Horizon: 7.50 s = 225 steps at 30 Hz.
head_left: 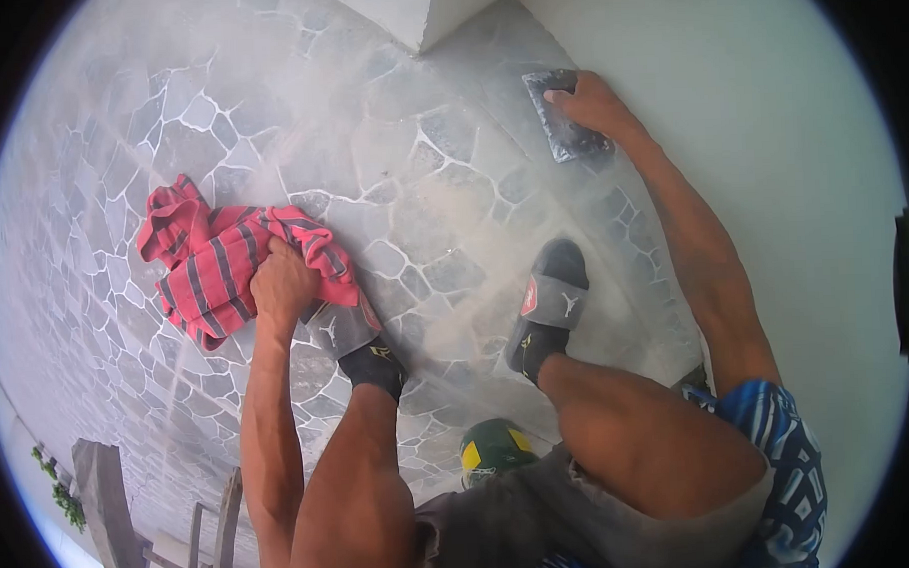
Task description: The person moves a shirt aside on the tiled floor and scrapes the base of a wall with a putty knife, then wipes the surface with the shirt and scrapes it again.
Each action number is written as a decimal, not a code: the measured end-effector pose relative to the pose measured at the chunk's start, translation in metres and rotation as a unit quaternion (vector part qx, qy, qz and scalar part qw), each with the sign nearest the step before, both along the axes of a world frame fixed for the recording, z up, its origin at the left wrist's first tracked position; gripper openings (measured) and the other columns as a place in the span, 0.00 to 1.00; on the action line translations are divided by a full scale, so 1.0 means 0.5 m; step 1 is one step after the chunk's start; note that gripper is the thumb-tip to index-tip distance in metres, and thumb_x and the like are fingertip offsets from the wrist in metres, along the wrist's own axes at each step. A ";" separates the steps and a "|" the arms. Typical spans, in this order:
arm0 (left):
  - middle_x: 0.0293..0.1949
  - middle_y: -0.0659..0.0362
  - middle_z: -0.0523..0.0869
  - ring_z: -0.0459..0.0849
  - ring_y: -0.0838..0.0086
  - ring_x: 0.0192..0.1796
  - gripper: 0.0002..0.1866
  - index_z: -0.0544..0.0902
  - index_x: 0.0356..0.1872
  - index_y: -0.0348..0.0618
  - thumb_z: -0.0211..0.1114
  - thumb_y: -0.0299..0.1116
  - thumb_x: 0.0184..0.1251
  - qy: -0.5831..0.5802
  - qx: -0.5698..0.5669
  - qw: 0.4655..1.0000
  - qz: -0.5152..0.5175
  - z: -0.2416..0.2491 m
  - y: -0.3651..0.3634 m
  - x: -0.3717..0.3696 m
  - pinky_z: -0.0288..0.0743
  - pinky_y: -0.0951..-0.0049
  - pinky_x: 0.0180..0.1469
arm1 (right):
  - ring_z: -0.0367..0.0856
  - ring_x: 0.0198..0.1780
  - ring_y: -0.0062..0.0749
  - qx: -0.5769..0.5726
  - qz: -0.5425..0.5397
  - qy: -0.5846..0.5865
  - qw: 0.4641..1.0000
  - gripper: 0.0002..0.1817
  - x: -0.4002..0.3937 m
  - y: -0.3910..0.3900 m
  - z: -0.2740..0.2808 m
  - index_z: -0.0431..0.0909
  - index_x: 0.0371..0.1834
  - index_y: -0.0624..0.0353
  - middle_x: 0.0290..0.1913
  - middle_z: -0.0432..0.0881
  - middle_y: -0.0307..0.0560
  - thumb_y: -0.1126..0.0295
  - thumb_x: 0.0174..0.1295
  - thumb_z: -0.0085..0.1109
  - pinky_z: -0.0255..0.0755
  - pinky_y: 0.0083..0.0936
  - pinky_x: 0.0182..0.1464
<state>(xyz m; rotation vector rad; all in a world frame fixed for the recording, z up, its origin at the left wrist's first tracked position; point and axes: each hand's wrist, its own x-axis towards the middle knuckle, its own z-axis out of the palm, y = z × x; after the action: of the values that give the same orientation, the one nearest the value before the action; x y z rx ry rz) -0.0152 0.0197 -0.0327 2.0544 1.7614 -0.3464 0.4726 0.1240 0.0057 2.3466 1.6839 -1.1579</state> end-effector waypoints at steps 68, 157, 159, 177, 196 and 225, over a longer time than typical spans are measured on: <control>0.22 0.42 0.84 0.88 0.49 0.27 0.25 0.68 0.34 0.32 0.58 0.50 0.68 -0.010 0.004 1.000 -0.027 0.014 0.015 0.005 0.83 0.56 0.28 | 0.84 0.47 0.49 0.107 0.035 0.003 0.994 0.24 -0.120 0.129 -0.045 0.79 0.53 0.72 0.46 0.85 0.64 0.61 0.61 0.62 0.74 0.40 0.52; 0.41 0.29 0.85 0.85 0.38 0.48 0.30 0.69 0.46 0.24 0.56 0.50 0.64 0.028 -0.062 0.998 0.002 -0.004 0.017 0.000 0.79 0.49 0.52 | 0.82 0.51 0.54 0.031 -0.019 0.004 0.999 0.27 0.025 -0.116 0.000 0.82 0.47 0.71 0.48 0.84 0.65 0.55 0.55 0.68 0.73 0.43 0.55; 0.40 0.30 0.85 0.86 0.39 0.47 0.29 0.70 0.45 0.24 0.56 0.48 0.63 0.027 -0.062 0.997 0.026 0.013 0.008 0.015 0.79 0.49 0.51 | 0.82 0.53 0.55 0.051 0.043 -0.059 0.996 0.27 0.015 -0.131 -0.008 0.83 0.47 0.70 0.49 0.84 0.65 0.55 0.55 0.67 0.73 0.43 0.56; 0.37 0.32 0.86 0.87 0.40 0.44 0.29 0.70 0.42 0.27 0.55 0.53 0.66 0.022 -0.036 0.999 0.030 -0.004 0.012 0.007 0.80 0.49 0.48 | 0.86 0.47 0.45 0.153 0.178 -0.130 0.963 0.21 -0.006 -0.177 -0.031 0.81 0.54 0.63 0.46 0.86 0.59 0.61 0.62 0.63 0.77 0.37 0.53; 0.37 0.32 0.86 0.86 0.40 0.44 0.26 0.69 0.42 0.27 0.58 0.47 0.63 0.040 -0.074 0.996 0.027 0.019 0.000 0.018 0.80 0.48 0.49 | 0.81 0.59 0.49 -0.080 -0.138 0.075 0.984 0.25 -0.014 -0.053 0.058 0.82 0.55 0.64 0.52 0.84 0.63 0.57 0.60 0.64 0.71 0.41 0.63; 0.34 0.33 0.86 0.87 0.41 0.41 0.25 0.70 0.40 0.28 0.58 0.47 0.63 0.021 -0.046 0.998 0.024 0.006 -0.004 0.014 0.82 0.50 0.44 | 0.76 0.62 0.54 -0.001 -0.018 0.069 0.997 0.31 -0.059 0.023 -0.007 0.79 0.57 0.67 0.57 0.80 0.66 0.54 0.57 0.67 0.67 0.40 0.64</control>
<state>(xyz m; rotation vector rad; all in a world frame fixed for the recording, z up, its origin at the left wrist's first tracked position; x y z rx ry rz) -0.0084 0.0178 -0.0299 1.9504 1.7819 -0.4504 0.4430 0.1356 0.0021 2.3545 1.6852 -1.3562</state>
